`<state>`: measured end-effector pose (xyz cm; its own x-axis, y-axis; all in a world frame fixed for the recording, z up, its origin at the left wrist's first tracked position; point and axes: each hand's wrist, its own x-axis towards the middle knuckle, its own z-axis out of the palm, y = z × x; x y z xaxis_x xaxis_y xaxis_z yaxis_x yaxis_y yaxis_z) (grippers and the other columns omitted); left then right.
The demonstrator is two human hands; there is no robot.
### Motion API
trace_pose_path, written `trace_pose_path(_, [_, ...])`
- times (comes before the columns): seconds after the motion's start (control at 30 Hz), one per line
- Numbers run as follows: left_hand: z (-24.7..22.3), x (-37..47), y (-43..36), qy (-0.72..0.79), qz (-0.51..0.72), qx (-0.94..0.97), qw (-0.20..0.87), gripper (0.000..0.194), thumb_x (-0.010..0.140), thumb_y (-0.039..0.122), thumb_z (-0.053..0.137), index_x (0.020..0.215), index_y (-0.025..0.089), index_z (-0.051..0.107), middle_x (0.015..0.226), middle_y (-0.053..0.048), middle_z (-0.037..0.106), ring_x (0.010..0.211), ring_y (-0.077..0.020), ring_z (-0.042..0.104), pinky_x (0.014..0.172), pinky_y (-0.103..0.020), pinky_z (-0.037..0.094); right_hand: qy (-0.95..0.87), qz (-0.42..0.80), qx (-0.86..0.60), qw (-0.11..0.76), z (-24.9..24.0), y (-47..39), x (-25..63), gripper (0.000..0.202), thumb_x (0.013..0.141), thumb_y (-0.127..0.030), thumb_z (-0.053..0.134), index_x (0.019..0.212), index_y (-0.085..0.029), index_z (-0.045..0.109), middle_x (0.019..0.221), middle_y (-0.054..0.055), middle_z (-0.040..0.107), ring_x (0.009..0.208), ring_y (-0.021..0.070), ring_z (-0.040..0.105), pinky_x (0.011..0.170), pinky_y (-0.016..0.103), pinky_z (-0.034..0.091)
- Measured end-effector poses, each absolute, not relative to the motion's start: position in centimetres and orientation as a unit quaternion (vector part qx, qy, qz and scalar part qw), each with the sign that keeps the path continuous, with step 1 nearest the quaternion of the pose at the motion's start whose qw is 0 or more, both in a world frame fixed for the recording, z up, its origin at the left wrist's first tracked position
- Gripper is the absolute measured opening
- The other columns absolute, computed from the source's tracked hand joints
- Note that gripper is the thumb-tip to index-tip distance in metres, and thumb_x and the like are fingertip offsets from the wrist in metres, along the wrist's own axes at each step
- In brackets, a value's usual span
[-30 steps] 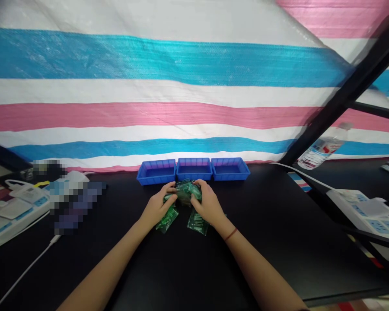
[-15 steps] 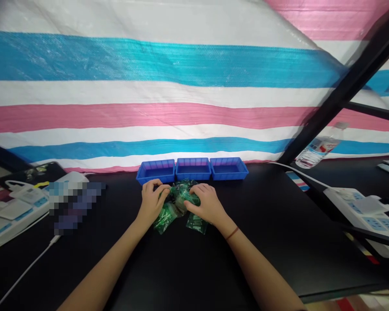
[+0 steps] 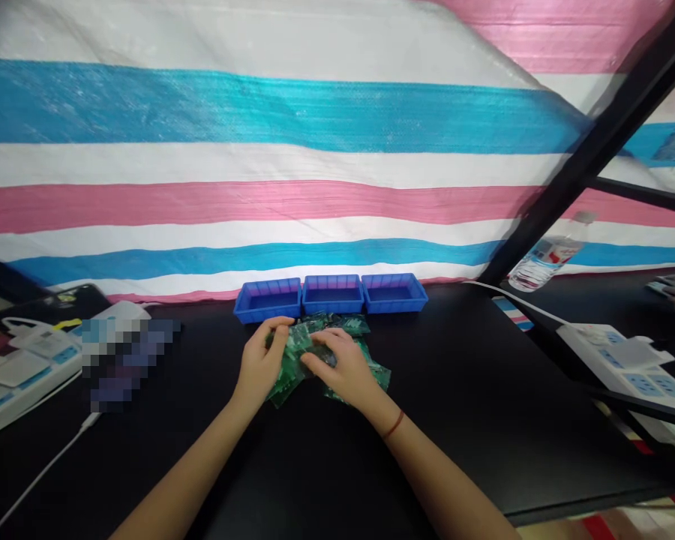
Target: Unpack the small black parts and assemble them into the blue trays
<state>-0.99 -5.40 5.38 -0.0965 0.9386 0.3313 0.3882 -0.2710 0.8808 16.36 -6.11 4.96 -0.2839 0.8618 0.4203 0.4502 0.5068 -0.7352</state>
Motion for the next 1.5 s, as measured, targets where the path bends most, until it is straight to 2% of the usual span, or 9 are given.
trace_pose_path(0.17, [4.9, -0.9, -5.1, 0.519, 0.456, 0.631, 0.353, 0.033, 0.093, 0.043, 0.048, 0.107, 0.019, 0.066, 0.086, -0.003, 0.067, 0.069, -0.0146, 0.059, 0.064, -0.024, 0.046, -0.707, 0.298, -0.458, 0.450, 4.9, -5.8, 16.9, 0.012, 0.091, -0.029, 0.057, 0.094, -0.022, 0.067, 0.088, 0.003, 0.069, 0.081, 0.0193, 0.064, 0.074, 0.031, 0.050])
trace_pose_path(0.4, [4.1, -1.7, -4.7, 0.488, 0.433, 0.653, 0.384, 0.034, 0.095, 0.040, 0.044, 0.111, 0.019, 0.066, 0.078, -0.003, 0.067, 0.071, -0.0165, 0.063, 0.066, -0.025, 0.049, -0.702, 0.286, -0.389, 0.524, 3.9, -4.5, 18.5, 0.016, 0.087, -0.016, 0.057, 0.091, -0.024, 0.070, 0.108, 0.006, 0.067, 0.103, 0.0218, 0.062, 0.091, 0.037, 0.049])
trace_pose_path(0.53, [3.5, -1.4, -4.8, 0.479, 0.471, 0.652, 0.351, 0.026, 0.091, 0.037, 0.054, 0.099, 0.018, 0.069, 0.091, -0.005, 0.069, 0.078, -0.0175, 0.065, 0.072, -0.027, 0.052, -0.678, 0.303, -0.405, 0.534, 3.8, -4.7, 18.5, 0.017, 0.086, -0.019, 0.058, 0.082, -0.024, 0.073, 0.117, 0.008, 0.060, 0.099, 0.0229, 0.064, 0.083, 0.037, 0.054])
trace_pose_path(0.73, [3.0, -0.9, -4.9, 0.439, 0.504, 0.671, 0.319, 0.028, 0.089, 0.028, 0.055, 0.116, 0.022, 0.062, 0.093, -0.005, 0.065, 0.085, -0.0171, 0.064, 0.077, -0.029, 0.055, -0.606, 0.456, -0.424, 0.495, 4.4, -5.4, 18.1, 0.023, 0.092, -0.028, 0.050, 0.109, -0.024, 0.066, 0.077, 0.002, 0.066, 0.067, 0.0173, 0.066, 0.066, 0.034, 0.058])
trace_pose_path(0.9, [3.7, -1.1, -5.2, 0.423, 0.444, 0.739, 0.279, 0.036, 0.089, 0.021, 0.054, 0.124, 0.022, 0.058, 0.118, -0.008, 0.064, 0.101, -0.0202, 0.064, 0.086, -0.031, 0.054, -0.627, 0.484, -0.398, 0.463, 4.2, -5.7, 17.8, 0.033, 0.085, -0.029, 0.064, 0.117, -0.025, 0.061, 0.081, 0.002, 0.064, 0.073, 0.0182, 0.065, 0.072, 0.036, 0.060])
trace_pose_path(1.1, [3.3, -0.9, -5.3, 0.447, 0.423, 0.741, 0.267, 0.036, 0.089, 0.026, 0.056, 0.125, 0.025, 0.059, 0.106, -0.004, 0.070, 0.081, -0.0170, 0.067, 0.073, -0.029, 0.056, -0.608, 0.465, -0.411, 0.495, 4.0, -5.2, 17.9, 0.049, 0.081, -0.024, 0.068, 0.127, -0.026, 0.052, 0.090, 0.003, 0.067, 0.069, 0.0170, 0.066, 0.067, 0.035, 0.060])
trace_pose_path(1.23, [2.8, -0.6, -5.1, 0.436, 0.452, 0.711, 0.316, 0.049, 0.092, 0.028, 0.053, 0.139, 0.025, 0.041, 0.107, -0.005, 0.070, 0.092, -0.0188, 0.068, 0.083, -0.033, 0.055, -0.624, 0.423, -0.414, 0.511, 3.9, -5.1, 18.0, 0.022, 0.081, -0.025, 0.068, 0.103, -0.022, 0.065, 0.101, 0.008, 0.069, 0.089, 0.0225, 0.068, 0.080, 0.039, 0.057])
trace_pose_path(1.33, [2.8, -0.7, -4.9, 0.425, 0.466, 0.710, 0.312, 0.043, 0.094, 0.030, 0.050, 0.136, 0.024, 0.044, 0.119, -0.008, 0.064, 0.104, -0.0200, 0.065, 0.088, -0.034, 0.054, -0.649, 0.365, -0.388, 0.543, 3.7, -5.0, 18.2, 0.005, 0.082, -0.021, 0.067, 0.086, -0.022, 0.068, 0.107, 0.008, 0.067, 0.099, 0.0238, 0.066, 0.086, 0.040, 0.055])
trace_pose_path(1.5, [3.4, -1.1, -4.9, 0.437, 0.456, 0.722, 0.282, 0.034, 0.099, 0.030, 0.038, 0.128, 0.023, 0.055, 0.125, -0.007, 0.061, 0.110, -0.0204, 0.061, 0.092, -0.034, 0.050, -0.674, 0.295, -0.374, 0.565, 4.0, -5.0, 18.5, 0.020, 0.079, -0.009, 0.058, 0.077, -0.025, 0.071, 0.110, 0.006, 0.065, 0.108, 0.0245, 0.061, 0.091, 0.042, 0.051])
